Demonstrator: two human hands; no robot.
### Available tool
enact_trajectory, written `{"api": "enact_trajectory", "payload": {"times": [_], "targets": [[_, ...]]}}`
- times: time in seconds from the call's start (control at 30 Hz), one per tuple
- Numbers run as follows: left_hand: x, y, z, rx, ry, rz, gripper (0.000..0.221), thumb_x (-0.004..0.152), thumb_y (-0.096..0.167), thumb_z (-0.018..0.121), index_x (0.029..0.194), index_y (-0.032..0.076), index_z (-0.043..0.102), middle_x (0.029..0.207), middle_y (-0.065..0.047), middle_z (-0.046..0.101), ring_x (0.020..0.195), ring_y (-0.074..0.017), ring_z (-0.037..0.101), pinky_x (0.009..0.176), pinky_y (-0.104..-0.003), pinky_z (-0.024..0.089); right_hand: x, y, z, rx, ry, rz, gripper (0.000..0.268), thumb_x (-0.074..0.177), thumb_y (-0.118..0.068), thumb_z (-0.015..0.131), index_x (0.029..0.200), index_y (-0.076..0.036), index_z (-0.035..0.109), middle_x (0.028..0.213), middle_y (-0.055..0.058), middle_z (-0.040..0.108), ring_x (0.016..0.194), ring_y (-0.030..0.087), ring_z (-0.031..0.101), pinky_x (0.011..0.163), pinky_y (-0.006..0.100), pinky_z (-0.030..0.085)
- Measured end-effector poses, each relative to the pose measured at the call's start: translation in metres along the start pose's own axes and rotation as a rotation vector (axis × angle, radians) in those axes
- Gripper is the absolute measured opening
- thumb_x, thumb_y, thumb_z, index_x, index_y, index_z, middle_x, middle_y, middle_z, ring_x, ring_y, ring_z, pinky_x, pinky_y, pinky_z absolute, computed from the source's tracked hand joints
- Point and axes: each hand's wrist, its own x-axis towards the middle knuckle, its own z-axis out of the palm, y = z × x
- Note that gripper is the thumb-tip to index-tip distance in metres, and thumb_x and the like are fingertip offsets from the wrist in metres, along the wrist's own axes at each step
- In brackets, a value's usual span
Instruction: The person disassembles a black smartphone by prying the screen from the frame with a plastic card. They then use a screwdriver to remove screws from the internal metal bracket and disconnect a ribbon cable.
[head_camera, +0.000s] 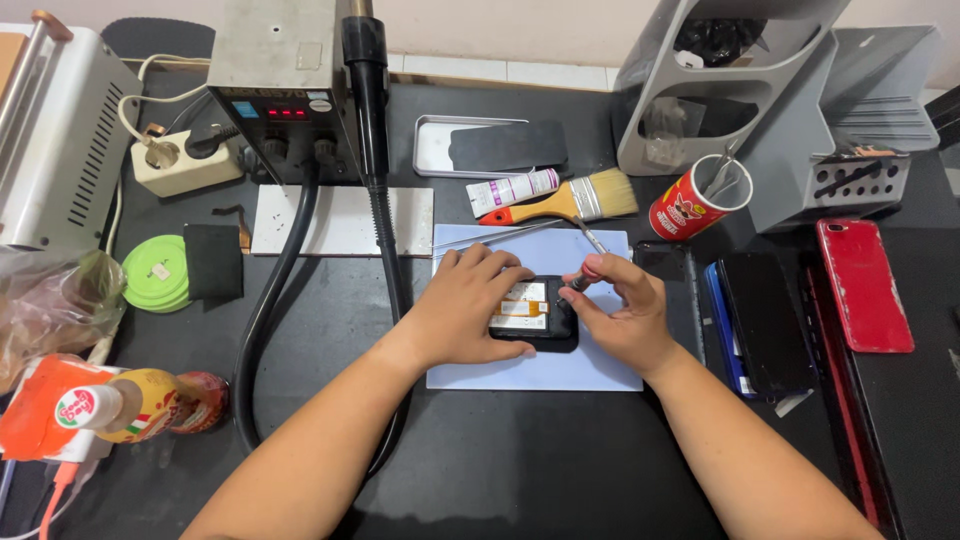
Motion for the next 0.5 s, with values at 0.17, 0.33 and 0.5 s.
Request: {"api": "enact_trajectory", "payload": {"times": [0.17,0.33,0.5], "targets": [[-0.0001,0.0000,-0.0005,0.001,-0.010,-0.008,0.080,0.067,0.062,0.083,0.125,0.009,0.065,0.121,-0.010,0.062,0.111,-0.0321,0.054,0.090,-0.046,0.040,0.0001,0.0028,-0.0042,0.074,-0.067,-0.001,0.060,0.089,0.011,0.077,0.137,-0.011,0.048,0.114,0.009,0.066,0.106,0.021,0.075,0.096,0.034,0.059],[-0.0011,-0.0004,0.0018,0.002,-0.015,-0.008,0.081,0.068,0.062,0.082,0.126,0.009,0.064,0.123,-0.011,0.061,0.111,-0.0320,0.054,0.092,-0.047,0.040,0.0017,0.0062,0.0010,0.038,0.060,-0.021,0.067,0.081,0.009,0.085,0.134,-0.011,0.047,0.108,0.009,0.063,0.096,0.018,0.069,0.087,0.030,0.058],[0.0002,-0.0045,0.0075,0.027,-0.009,0.003,0.080,0.070,0.062,0.081,0.129,0.010,0.063,0.124,-0.012,0.059,0.117,-0.0353,0.051,0.093,-0.049,0.039,-0.0002,0.0094,0.0034,-0.022,0.107,-0.080,0.066,0.083,0.012,0.083,0.132,-0.010,0.044,0.115,0.012,0.057,0.096,0.018,0.068,0.088,0.032,0.060]]}}
